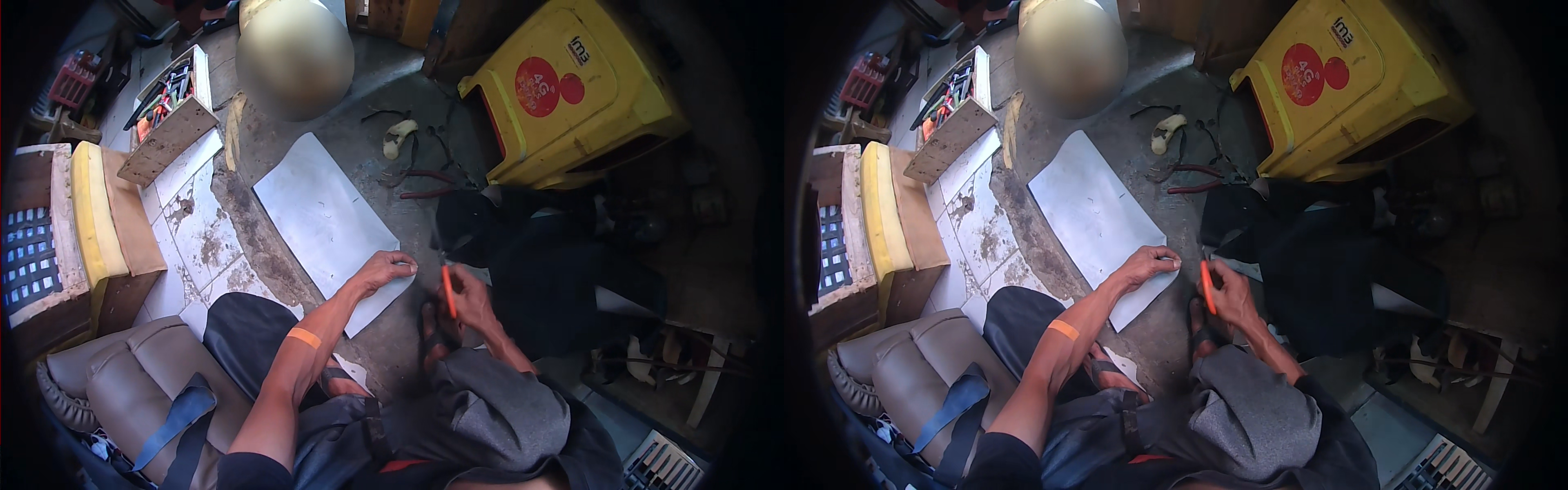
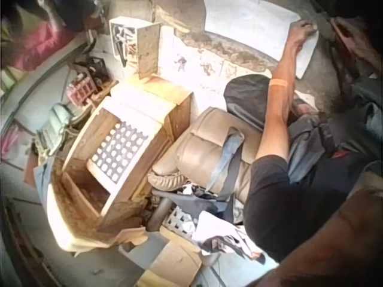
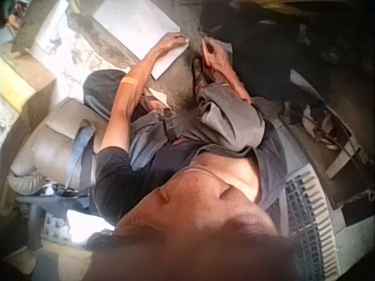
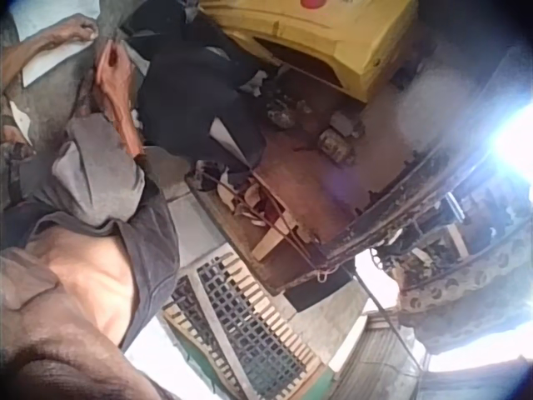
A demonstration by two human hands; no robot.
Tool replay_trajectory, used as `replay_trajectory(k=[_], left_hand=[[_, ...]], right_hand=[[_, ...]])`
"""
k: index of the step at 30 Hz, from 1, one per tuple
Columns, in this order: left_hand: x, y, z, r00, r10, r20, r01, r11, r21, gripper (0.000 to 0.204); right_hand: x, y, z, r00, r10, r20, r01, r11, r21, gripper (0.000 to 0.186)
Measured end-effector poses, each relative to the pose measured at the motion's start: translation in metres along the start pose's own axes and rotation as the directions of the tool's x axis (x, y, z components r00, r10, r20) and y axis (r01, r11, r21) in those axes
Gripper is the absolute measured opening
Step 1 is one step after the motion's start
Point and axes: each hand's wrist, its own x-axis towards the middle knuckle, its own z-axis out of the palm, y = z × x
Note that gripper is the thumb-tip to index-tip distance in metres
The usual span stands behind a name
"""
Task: The person sorts through a pile of fabric scraps and selects a large piece of black material. They then sit on the floor, place the material over a yellow foam cushion, and use scissors to cut the material into a specific shape.
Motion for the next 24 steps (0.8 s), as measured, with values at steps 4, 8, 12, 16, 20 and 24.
replay_trajectory(k=[4,8,12,16,20,24], left_hand=[[-0.001,0.001,-0.001,1.0,-0.017,0.022,0.017,1.0,0.004,0.029],[-0.001,-0.005,-0.005,0.999,-0.007,0.037,0.008,1.0,-0.018,0.028],[-0.001,-0.006,-0.004,1.0,-0.001,0.023,0.002,1.0,-0.024,0.026],[-0.003,-0.005,-0.001,1.0,0.028,-0.009,-0.028,1.0,-0.01,0.026],[-0.005,-0.003,-0.002,1.0,-0.011,0.002,0.011,1.0,0.003,0.028],[-0.002,-0.005,-0.001,1.0,-0.001,0.012,0.0,0.999,0.046,0.03]], right_hand=[[-0.018,0.002,0.012,0.983,0.171,-0.073,-0.183,0.959,-0.215,0.068],[-0.019,0.002,0.016,0.954,0.298,0.02,-0.277,0.908,-0.313,0.081],[-0.017,0.004,0.016,0.948,0.313,0.063,-0.269,0.889,-0.37,0.082],[-0.019,0.009,0.018,0.97,0.237,0.05,-0.203,0.908,-0.367,0.079],[-0.02,0.009,0.02,0.965,0.254,0.06,-0.213,0.901,-0.379,0.075],[-0.018,0.019,0.016,0.959,0.269,0.091,-0.227,0.918,-0.324,0.065]])
